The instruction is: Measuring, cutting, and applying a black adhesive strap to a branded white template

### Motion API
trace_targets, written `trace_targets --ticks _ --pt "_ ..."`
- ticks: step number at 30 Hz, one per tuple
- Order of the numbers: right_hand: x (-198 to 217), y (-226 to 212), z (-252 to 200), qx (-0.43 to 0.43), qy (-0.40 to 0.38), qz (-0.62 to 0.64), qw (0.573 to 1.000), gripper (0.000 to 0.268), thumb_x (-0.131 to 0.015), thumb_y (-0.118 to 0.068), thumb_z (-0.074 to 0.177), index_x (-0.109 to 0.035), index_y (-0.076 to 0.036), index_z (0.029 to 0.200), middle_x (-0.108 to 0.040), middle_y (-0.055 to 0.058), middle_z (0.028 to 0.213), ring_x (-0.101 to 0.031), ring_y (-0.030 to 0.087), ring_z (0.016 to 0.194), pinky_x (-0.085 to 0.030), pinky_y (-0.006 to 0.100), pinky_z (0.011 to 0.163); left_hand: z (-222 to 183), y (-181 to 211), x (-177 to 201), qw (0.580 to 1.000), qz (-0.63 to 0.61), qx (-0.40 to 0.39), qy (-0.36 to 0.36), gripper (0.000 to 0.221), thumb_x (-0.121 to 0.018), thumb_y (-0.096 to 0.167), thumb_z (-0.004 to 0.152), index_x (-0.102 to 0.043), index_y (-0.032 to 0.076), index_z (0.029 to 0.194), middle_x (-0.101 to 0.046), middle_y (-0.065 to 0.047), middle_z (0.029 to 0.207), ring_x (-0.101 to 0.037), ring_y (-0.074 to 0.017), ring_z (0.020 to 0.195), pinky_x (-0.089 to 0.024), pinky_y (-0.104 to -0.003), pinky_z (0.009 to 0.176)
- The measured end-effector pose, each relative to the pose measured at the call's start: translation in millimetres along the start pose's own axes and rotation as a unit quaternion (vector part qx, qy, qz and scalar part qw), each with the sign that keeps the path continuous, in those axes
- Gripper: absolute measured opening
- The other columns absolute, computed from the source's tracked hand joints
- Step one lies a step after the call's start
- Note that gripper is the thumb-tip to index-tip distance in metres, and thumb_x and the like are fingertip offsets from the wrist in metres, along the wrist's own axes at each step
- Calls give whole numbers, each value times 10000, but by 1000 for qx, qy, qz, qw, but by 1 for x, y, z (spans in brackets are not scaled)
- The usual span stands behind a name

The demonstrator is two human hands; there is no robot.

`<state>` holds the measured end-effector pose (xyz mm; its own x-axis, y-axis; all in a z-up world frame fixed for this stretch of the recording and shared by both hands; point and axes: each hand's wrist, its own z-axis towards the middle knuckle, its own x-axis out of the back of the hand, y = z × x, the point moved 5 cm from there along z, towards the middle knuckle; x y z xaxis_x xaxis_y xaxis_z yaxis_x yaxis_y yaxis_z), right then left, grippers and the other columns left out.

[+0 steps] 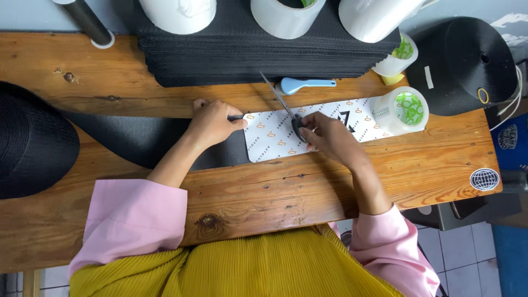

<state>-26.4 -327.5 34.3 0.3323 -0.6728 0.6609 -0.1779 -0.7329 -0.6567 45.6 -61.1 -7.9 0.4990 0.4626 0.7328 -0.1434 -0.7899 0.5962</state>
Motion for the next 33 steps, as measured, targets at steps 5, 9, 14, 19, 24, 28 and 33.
trace_targets --ticks 5,9,14,19,24,28,33 --pt "-30 10 -15 15 -100 262 960 411 -637 -296 996 -591 46 1218 -660 139 850 -711 218 735 -659 328 686 -4 4 4 1000 -11 4 -11 313 -625 377 901 -791 245 1131 -782 -12 1110 -644 -241 1208 -183 -475 1105" --pt "-46 -12 -39 6 -128 307 943 552 -638 -522 944 -619 23 1034 -638 90 706 -703 180 652 -650 312 621 1 0 1 1000 -25 7 -10 273 -633 386 888 -802 288 1079 -783 1 1103 -630 -248 1224 -173 -471 1109" --pt "-45 -41 -53 5 -183 257 949 645 -526 -590 958 -620 48 993 -668 185 697 -711 240 625 -655 351 584 0 -1 3 999 -33 12 -16 293 -644 385 900 -795 261 1118 -766 -37 1165 -585 -277 1297 -155 -474 1118" --pt "-54 -44 -70 4 -254 220 942 715 -490 -633 951 -649 56 1053 -707 206 748 -703 218 579 -642 324 547 0 -1 4 999 -43 20 -13 280 -669 386 887 -804 265 1100 -763 -71 1169 -567 -319 1313 -146 -472 1132" --pt "-65 -43 -87 3 -292 242 925 584 -498 -518 1002 -648 46 1024 -797 214 870 -635 131 441 -542 205 389 -1 0 4 997 -67 32 -18 316 -708 362 872 -795 222 1142 -726 -116 1259 -495 -366 1390 -112 -514 1163" --pt "-72 -43 -95 -7 -325 266 908 608 -480 -533 1005 -645 44 1102 -807 214 946 -630 107 435 -518 173 380 -2 2 7 997 -65 38 -25 324 -707 351 877 -789 204 1154 -710 -127 1290 -484 -364 1402 -117 -511 1164" --pt "-66 -63 -108 2 -342 267 901 546 -477 -458 1031 -663 55 1004 -781 193 720 -609 130 367 -480 187 314 2 -1 4 996 -71 52 -28 297 -711 389 858 -802 253 1107 -708 -91 1294 -495 -328 1402 -150 -498 1171"
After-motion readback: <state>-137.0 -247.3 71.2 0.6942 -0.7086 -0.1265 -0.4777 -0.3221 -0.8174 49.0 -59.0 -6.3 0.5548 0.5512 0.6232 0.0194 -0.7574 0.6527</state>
